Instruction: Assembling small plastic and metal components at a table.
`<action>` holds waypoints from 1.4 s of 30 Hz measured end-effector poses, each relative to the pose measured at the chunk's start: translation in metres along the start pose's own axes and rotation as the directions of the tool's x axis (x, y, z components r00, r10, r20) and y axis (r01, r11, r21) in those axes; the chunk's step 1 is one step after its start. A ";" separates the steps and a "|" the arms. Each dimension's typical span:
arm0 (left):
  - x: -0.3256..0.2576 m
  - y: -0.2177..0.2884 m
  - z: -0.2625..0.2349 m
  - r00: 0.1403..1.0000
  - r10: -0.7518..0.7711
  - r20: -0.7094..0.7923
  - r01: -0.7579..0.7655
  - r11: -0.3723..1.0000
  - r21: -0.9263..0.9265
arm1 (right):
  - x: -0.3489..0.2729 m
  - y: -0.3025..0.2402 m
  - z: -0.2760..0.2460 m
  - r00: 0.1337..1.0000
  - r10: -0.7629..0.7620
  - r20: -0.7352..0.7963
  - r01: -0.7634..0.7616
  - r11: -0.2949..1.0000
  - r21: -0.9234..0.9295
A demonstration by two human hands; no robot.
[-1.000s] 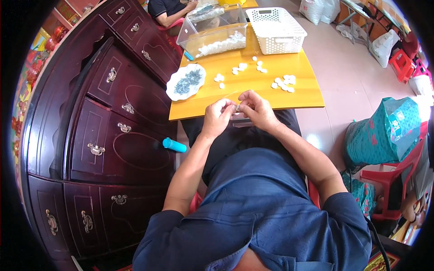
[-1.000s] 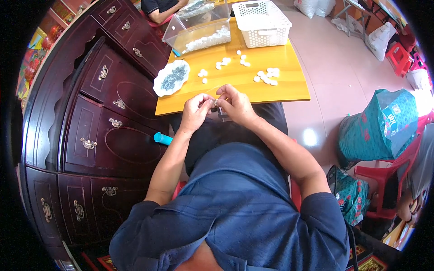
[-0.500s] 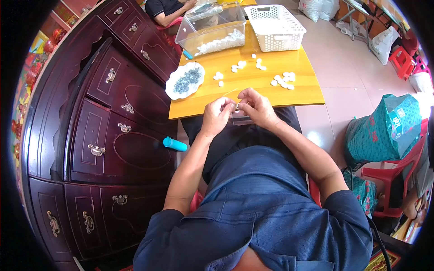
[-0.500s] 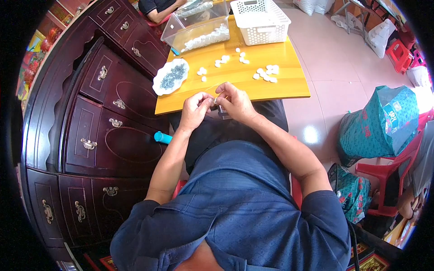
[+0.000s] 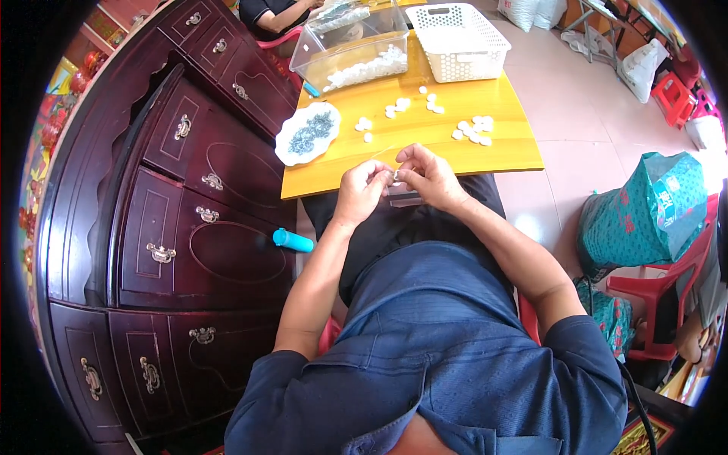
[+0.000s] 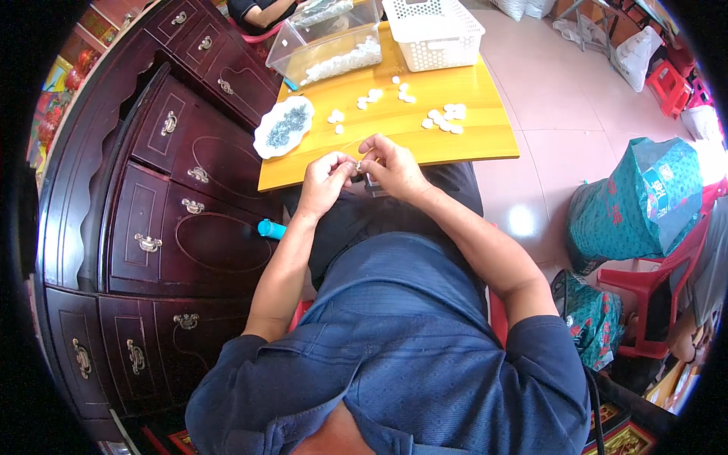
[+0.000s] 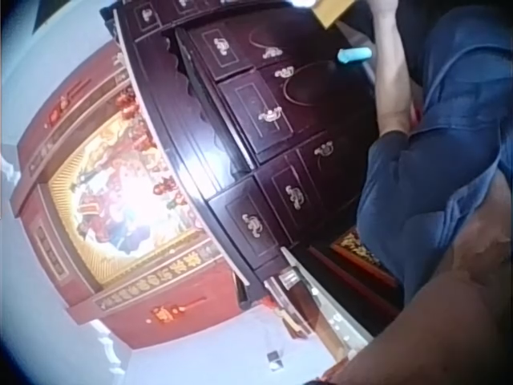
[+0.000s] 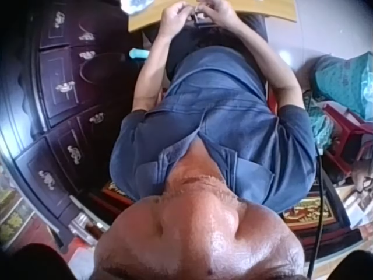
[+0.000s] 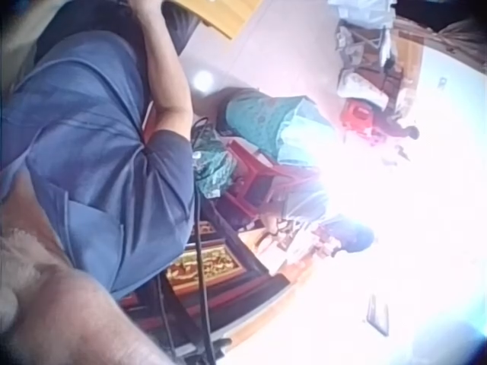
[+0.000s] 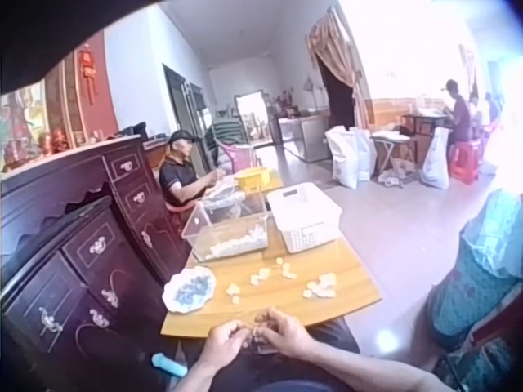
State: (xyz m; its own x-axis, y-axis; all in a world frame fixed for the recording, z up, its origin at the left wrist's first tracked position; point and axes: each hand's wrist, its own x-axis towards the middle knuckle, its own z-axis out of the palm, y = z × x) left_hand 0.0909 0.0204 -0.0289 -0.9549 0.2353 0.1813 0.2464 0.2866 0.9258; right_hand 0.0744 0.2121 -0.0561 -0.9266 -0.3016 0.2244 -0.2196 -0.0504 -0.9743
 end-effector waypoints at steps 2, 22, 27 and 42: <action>0.001 0.000 0.002 0.999 0.028 -0.022 -0.028 0.999 0.026 | 0.000 0.002 0.000 1.000 -0.003 -0.007 0.003 1.000 -0.001; 0.007 -0.004 0.009 0.996 0.016 -0.087 0.004 0.975 0.220 | -0.005 0.008 0.011 0.989 0.083 -0.123 -0.071 0.993 0.096; 0.009 -0.008 0.007 0.997 0.007 -0.076 0.009 0.977 0.212 | -0.003 0.014 0.014 0.984 0.079 -0.160 -0.070 0.996 0.061; 0.070 -0.047 -0.043 0.944 0.236 -0.232 -0.054 0.801 0.596 | 0.007 0.012 -0.001 0.986 0.086 -0.144 -0.064 0.986 0.151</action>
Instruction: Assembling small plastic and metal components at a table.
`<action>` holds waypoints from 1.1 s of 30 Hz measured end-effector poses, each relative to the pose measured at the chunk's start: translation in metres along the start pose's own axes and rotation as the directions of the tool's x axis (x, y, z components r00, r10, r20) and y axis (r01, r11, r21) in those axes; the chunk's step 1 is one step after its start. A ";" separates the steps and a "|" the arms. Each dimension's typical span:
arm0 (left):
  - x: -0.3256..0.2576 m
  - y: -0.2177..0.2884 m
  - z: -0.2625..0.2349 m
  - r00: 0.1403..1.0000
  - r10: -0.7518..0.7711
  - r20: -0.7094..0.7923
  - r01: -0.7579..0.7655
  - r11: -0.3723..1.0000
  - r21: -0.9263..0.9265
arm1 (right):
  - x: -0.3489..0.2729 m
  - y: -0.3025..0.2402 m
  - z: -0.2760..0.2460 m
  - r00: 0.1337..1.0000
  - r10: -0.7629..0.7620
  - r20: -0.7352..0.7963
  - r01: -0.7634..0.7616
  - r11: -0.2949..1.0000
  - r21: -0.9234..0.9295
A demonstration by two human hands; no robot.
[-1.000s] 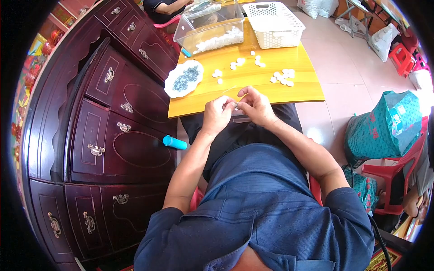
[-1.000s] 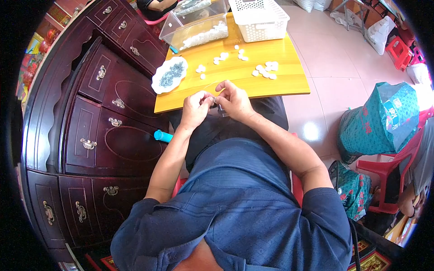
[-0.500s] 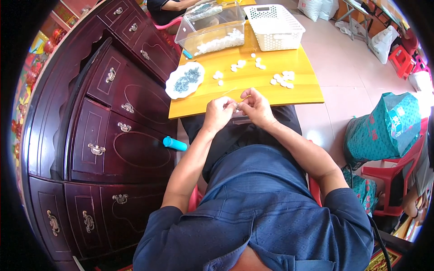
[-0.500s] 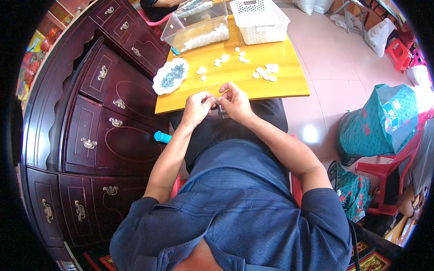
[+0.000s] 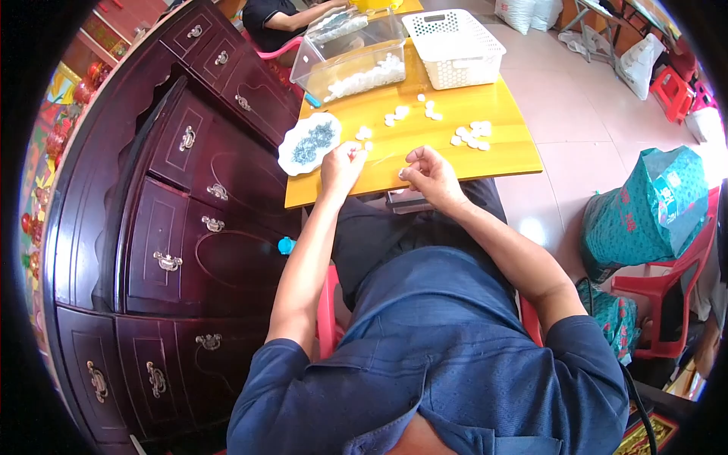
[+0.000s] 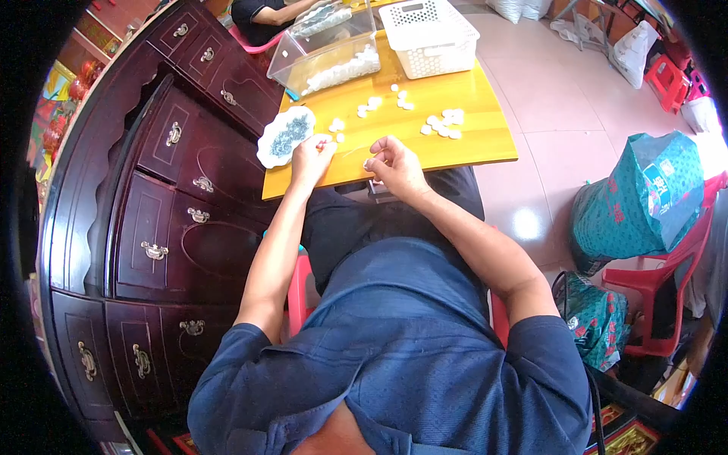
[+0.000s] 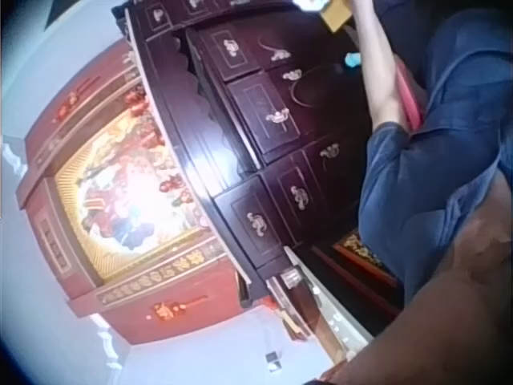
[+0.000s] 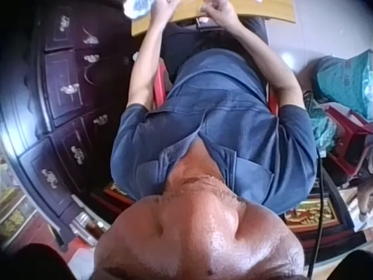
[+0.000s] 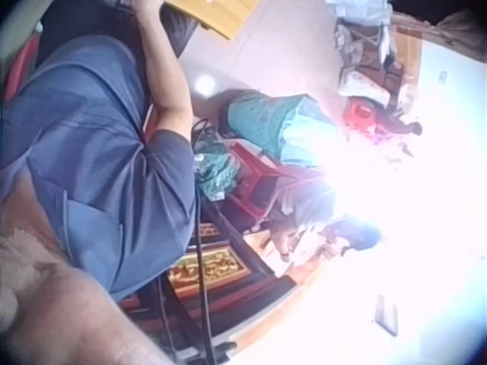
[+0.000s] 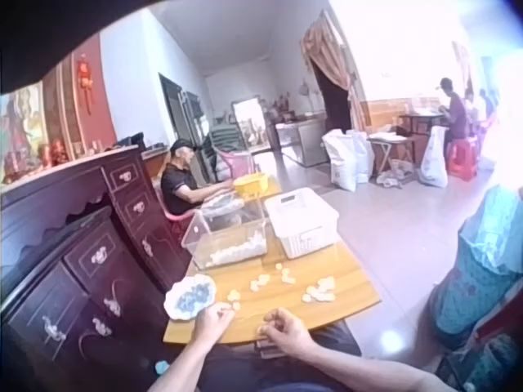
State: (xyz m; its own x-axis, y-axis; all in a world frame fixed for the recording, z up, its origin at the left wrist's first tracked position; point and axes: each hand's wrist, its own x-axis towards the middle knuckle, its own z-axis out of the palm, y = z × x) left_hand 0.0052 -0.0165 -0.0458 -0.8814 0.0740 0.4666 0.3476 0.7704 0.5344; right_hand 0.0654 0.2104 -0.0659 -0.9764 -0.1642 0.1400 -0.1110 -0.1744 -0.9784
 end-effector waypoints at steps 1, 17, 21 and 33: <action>0.003 0.002 0.001 0.999 -0.044 0.000 0.044 0.998 0.051 | -0.001 -0.001 -0.001 1.000 0.003 -0.006 -0.003 1.000 -0.017; 0.031 -0.011 0.026 0.999 0.036 0.039 -0.045 0.960 0.276 | -0.002 -0.002 -0.003 1.000 0.014 -0.014 -0.014 1.000 0.007; 0.028 -0.020 0.021 0.999 0.033 0.034 -0.037 0.992 0.118 | -0.001 -0.004 -0.003 0.999 0.036 -0.001 -0.036 0.999 0.013; -0.030 0.057 -0.033 0.947 -0.076 0.312 0.249 0.787 -0.565 | -0.005 -0.013 -0.003 0.994 0.065 0.091 -0.076 0.988 0.132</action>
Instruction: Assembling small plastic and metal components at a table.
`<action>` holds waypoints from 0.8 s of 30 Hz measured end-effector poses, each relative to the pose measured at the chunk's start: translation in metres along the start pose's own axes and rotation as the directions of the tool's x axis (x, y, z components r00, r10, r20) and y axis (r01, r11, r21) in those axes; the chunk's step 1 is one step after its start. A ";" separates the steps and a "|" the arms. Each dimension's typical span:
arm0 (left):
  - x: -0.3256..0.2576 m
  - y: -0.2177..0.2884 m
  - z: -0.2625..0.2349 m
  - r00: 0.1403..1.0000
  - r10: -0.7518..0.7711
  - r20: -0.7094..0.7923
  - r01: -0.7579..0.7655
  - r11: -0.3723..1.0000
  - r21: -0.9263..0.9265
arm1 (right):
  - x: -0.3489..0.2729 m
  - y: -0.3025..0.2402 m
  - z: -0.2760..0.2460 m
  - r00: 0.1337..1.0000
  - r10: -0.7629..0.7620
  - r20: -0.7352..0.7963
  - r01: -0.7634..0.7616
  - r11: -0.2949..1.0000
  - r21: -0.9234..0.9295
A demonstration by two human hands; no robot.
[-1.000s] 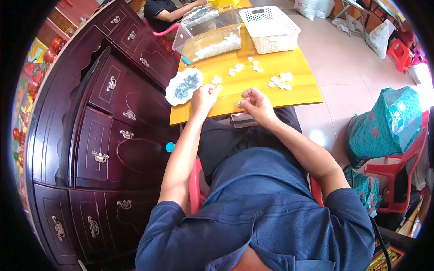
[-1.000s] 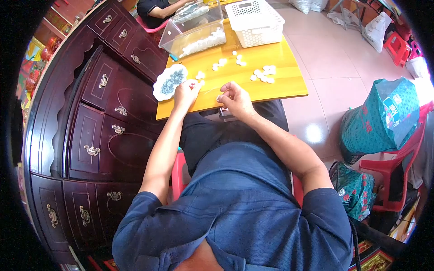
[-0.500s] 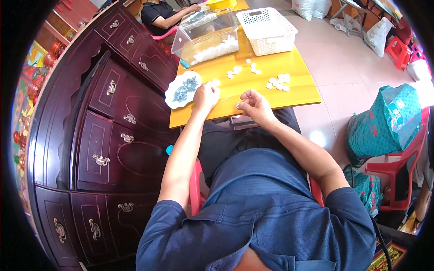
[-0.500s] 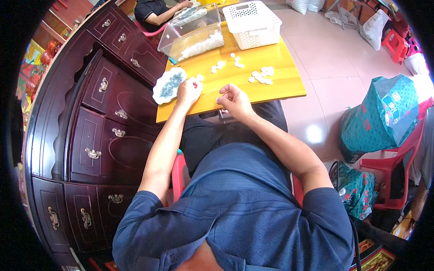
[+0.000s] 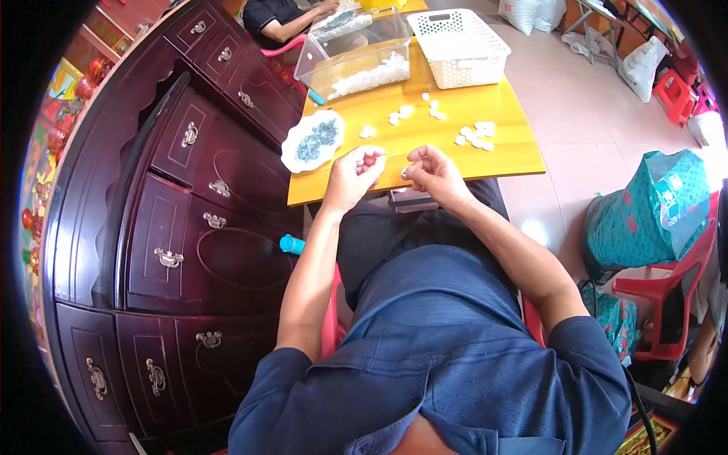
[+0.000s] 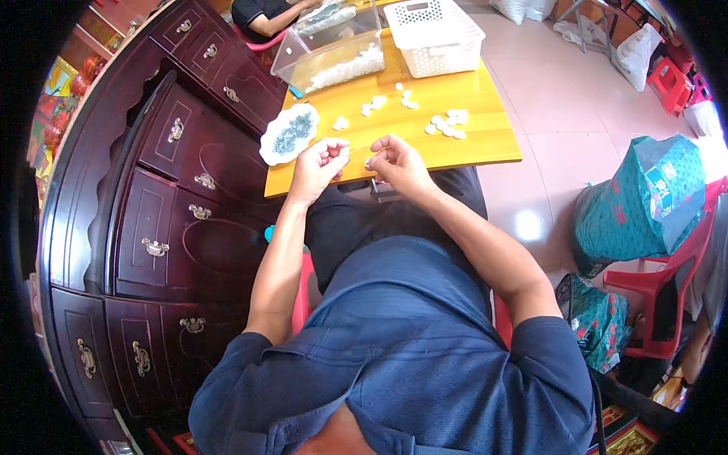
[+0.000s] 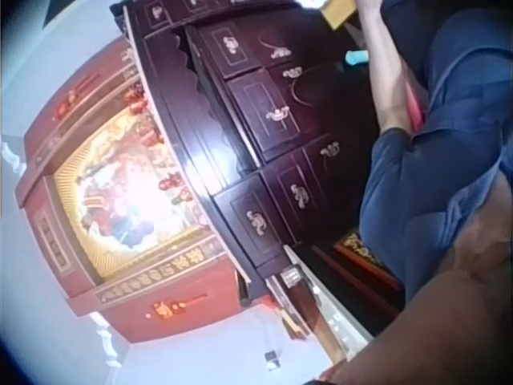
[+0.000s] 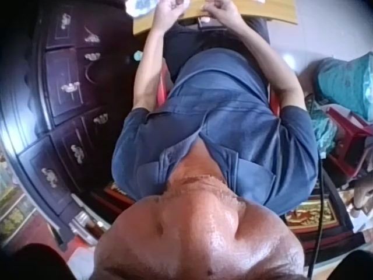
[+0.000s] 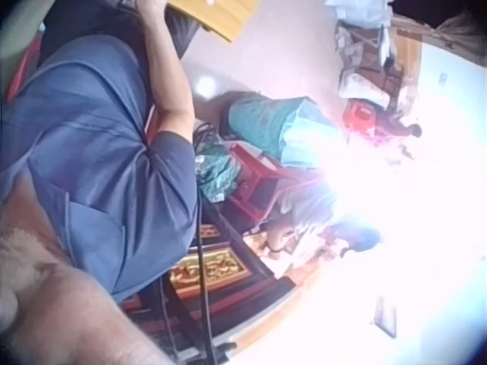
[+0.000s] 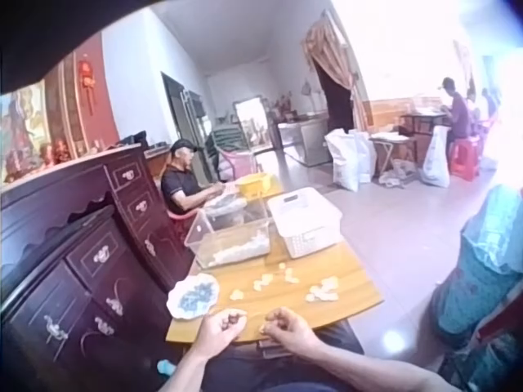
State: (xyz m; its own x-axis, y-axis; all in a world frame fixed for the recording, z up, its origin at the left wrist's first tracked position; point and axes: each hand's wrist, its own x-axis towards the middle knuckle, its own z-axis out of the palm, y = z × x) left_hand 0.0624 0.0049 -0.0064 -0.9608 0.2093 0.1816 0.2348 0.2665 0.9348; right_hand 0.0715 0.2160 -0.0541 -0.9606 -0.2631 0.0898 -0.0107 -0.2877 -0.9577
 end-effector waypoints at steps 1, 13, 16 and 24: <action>-0.003 0.000 0.000 1.000 0.021 0.018 -0.021 1.000 0.004 | -0.001 -0.001 0.002 1.000 -0.007 0.016 0.007 1.000 -0.009; -0.016 0.002 0.005 0.996 0.046 0.074 -0.044 0.999 -0.025 | -0.003 -0.009 0.005 0.996 0.002 0.094 -0.001 1.000 -0.010; -0.016 -0.001 0.005 0.998 0.044 0.047 -0.041 0.997 -0.063 | -0.003 -0.007 0.004 0.997 -0.008 0.080 0.009 1.000 -0.004; -0.020 -0.014 0.005 0.998 -0.054 -0.017 0.052 0.993 -0.109 | -0.002 -0.006 0.002 0.999 -0.008 0.033 0.008 1.000 0.003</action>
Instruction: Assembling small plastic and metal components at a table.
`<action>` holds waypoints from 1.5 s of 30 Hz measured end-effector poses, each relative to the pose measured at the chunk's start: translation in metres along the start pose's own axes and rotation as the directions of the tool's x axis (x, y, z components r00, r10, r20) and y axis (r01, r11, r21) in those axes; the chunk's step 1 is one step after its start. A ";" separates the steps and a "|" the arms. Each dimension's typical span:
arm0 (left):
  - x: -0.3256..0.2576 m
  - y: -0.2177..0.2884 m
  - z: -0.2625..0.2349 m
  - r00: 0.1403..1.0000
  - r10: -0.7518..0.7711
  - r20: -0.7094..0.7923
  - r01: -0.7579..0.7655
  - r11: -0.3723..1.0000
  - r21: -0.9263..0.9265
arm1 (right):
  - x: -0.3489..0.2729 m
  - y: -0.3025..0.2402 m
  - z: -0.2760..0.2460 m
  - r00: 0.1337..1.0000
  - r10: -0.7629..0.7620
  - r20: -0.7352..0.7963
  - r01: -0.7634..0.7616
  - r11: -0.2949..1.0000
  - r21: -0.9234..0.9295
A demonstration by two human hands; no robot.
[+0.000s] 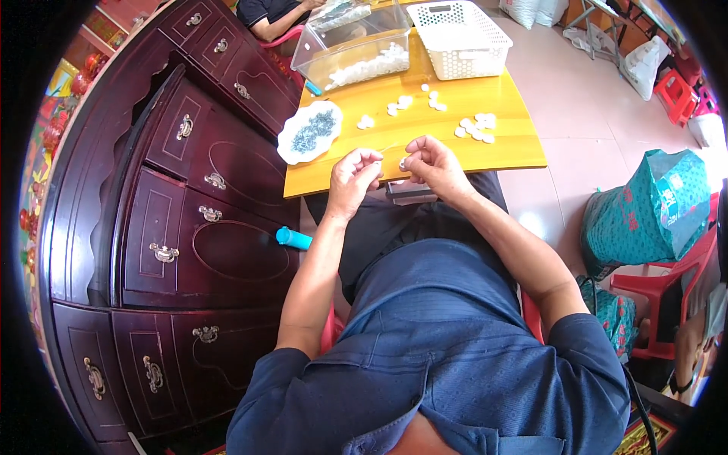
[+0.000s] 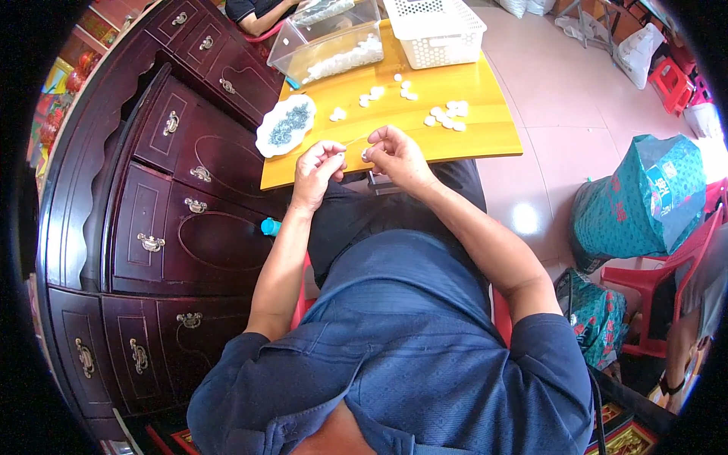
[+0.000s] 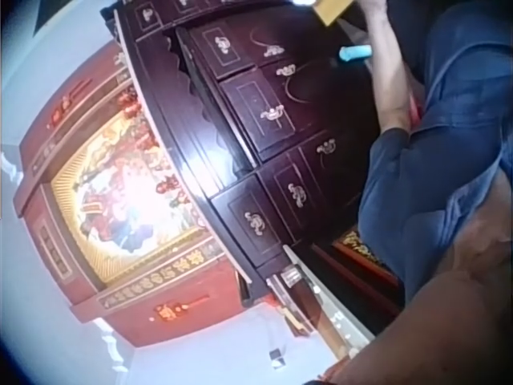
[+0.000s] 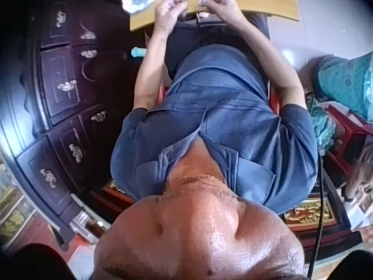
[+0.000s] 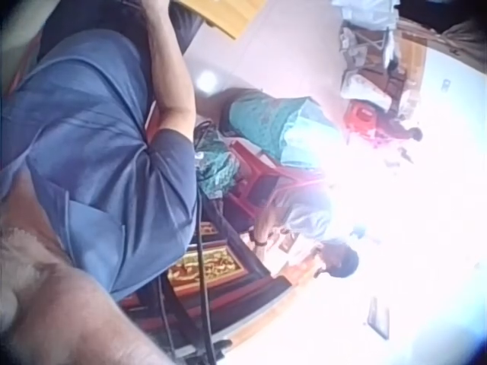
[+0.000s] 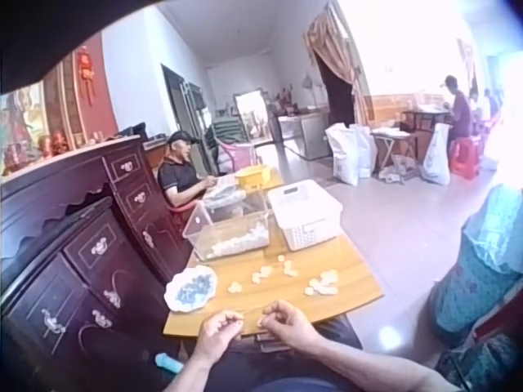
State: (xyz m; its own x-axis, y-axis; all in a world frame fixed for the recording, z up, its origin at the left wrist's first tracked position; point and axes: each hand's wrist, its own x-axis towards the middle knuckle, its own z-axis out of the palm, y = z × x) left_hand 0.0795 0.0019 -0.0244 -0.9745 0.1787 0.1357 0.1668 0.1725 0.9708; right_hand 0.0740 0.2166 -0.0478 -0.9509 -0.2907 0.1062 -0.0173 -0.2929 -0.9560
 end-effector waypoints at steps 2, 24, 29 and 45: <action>0.000 -0.003 0.002 0.999 0.034 -0.040 -0.037 0.997 -0.068 | 0.000 0.000 0.000 1.000 -0.005 -0.013 0.005 1.000 -0.002; -0.001 -0.012 -0.003 0.999 0.043 -0.020 -0.044 0.996 -0.074 | -0.001 0.002 0.002 1.000 0.030 -0.003 -0.030 0.999 -0.031; -0.002 -0.013 -0.002 0.999 0.023 0.048 -0.019 0.996 -0.087 | -0.001 0.005 0.002 0.998 0.034 0.047 -0.033 0.999 -0.015; -0.005 -0.006 0.004 0.992 0.065 0.108 -0.066 0.998 0.007 | 0.002 0.011 0.000 0.995 0.003 0.095 0.003 0.998 -0.066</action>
State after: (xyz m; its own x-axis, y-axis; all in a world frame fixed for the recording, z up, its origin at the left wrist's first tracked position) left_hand 0.0842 0.0038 -0.0318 -0.9395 0.2935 0.1764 0.2321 0.1668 0.9583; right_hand 0.0717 0.2127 -0.0586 -0.9172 -0.3770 0.1287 -0.0407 -0.2326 -0.9717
